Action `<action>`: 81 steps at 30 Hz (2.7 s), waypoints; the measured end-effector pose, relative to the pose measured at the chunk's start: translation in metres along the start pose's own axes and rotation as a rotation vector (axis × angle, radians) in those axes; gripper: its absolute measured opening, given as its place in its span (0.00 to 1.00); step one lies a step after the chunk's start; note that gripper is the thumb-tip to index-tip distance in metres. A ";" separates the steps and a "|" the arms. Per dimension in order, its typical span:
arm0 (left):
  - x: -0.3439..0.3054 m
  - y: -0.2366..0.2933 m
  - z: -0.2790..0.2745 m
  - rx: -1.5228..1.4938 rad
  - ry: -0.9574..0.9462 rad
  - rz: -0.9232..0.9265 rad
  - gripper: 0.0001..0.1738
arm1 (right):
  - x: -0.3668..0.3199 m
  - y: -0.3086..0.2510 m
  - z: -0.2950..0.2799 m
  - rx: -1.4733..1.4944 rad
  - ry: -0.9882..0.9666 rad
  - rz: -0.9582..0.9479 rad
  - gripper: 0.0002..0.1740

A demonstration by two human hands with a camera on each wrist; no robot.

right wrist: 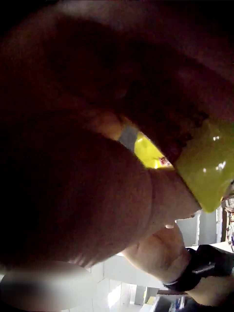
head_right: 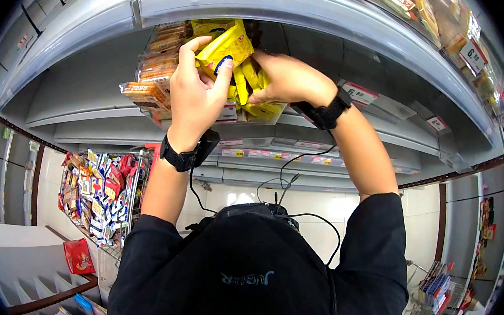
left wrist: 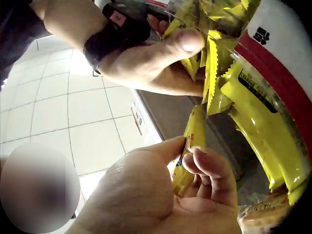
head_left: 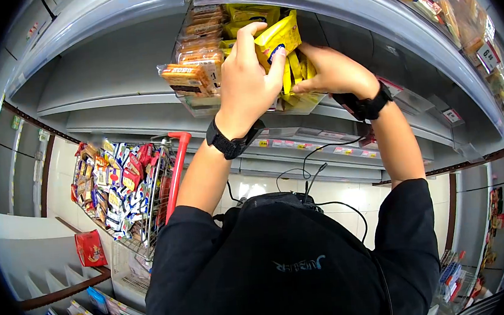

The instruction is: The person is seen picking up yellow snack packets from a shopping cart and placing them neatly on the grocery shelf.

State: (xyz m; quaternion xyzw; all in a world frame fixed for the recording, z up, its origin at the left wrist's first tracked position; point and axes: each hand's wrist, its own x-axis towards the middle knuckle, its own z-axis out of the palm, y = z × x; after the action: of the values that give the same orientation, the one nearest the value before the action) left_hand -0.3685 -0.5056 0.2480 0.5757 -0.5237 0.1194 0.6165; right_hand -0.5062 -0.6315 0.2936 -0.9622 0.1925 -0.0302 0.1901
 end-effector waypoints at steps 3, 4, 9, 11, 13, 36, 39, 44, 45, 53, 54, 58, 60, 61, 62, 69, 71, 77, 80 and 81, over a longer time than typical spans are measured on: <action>0.001 0.000 -0.002 0.002 -0.007 -0.003 0.24 | 0.006 0.014 0.007 -0.025 0.147 -0.081 0.39; 0.001 -0.001 -0.004 -0.006 -0.010 -0.010 0.24 | 0.007 0.016 0.007 -0.021 0.206 -0.115 0.36; -0.001 0.002 -0.011 -0.065 0.078 -0.028 0.23 | -0.008 0.005 0.002 0.037 0.292 -0.067 0.40; 0.000 0.005 -0.013 -0.128 0.158 -0.048 0.23 | -0.013 0.005 0.012 -0.114 0.352 -0.064 0.40; -0.001 0.003 -0.015 -0.090 0.108 -0.080 0.24 | -0.016 -0.002 0.015 -0.157 0.282 0.043 0.33; -0.006 0.017 0.007 0.261 -0.313 0.227 0.32 | -0.017 0.021 0.002 0.356 0.394 -0.188 0.38; -0.009 0.012 0.000 0.245 -0.404 0.145 0.45 | -0.013 0.026 0.003 0.494 0.408 -0.142 0.32; -0.015 0.001 0.010 0.114 -0.325 0.018 0.50 | -0.010 0.021 0.008 0.635 0.738 -0.043 0.25; -0.014 -0.001 0.012 0.119 -0.321 0.012 0.49 | -0.007 0.022 0.006 0.547 0.856 -0.030 0.24; -0.016 0.002 0.023 0.329 -0.307 0.136 0.19 | 0.026 0.036 0.019 -0.164 0.999 -0.134 0.21; -0.015 0.004 0.021 0.403 -0.332 0.137 0.17 | 0.027 0.032 0.018 -0.126 0.918 -0.060 0.22; -0.012 0.001 0.007 0.378 -0.330 0.176 0.16 | 0.017 0.020 0.020 -0.113 0.654 -0.015 0.22; -0.013 -0.003 0.009 0.393 -0.275 0.220 0.20 | 0.017 0.016 0.019 -0.223 0.592 0.022 0.22; -0.014 -0.002 0.009 0.410 -0.336 0.232 0.22 | 0.021 0.020 0.020 -0.301 0.538 0.068 0.21; -0.015 -0.002 0.009 0.427 -0.396 0.242 0.25 | 0.023 0.020 0.018 -0.303 0.535 0.061 0.21; -0.021 -0.004 0.003 0.405 -0.428 0.244 0.27 | 0.048 0.023 0.014 -0.644 0.705 0.088 0.27; -0.025 -0.004 -0.003 0.356 -0.441 0.235 0.28 | 0.045 0.017 0.007 -0.524 0.518 0.205 0.26; -0.031 0.000 -0.028 0.276 -0.427 0.233 0.27 | 0.025 0.019 0.015 -0.483 0.451 0.138 0.21; -0.036 0.003 -0.044 0.225 -0.422 0.236 0.25 | 0.005 -0.009 0.015 -0.345 0.448 0.193 0.15; -0.038 0.003 -0.050 0.164 -0.413 0.214 0.24 | -0.004 -0.022 0.014 -0.322 0.461 0.164 0.15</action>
State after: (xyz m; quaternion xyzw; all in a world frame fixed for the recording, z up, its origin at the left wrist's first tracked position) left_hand -0.3614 -0.4457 0.2302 0.5771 -0.6853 0.1058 0.4313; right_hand -0.5003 -0.6065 0.2893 -0.9290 0.3099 -0.2018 -0.0119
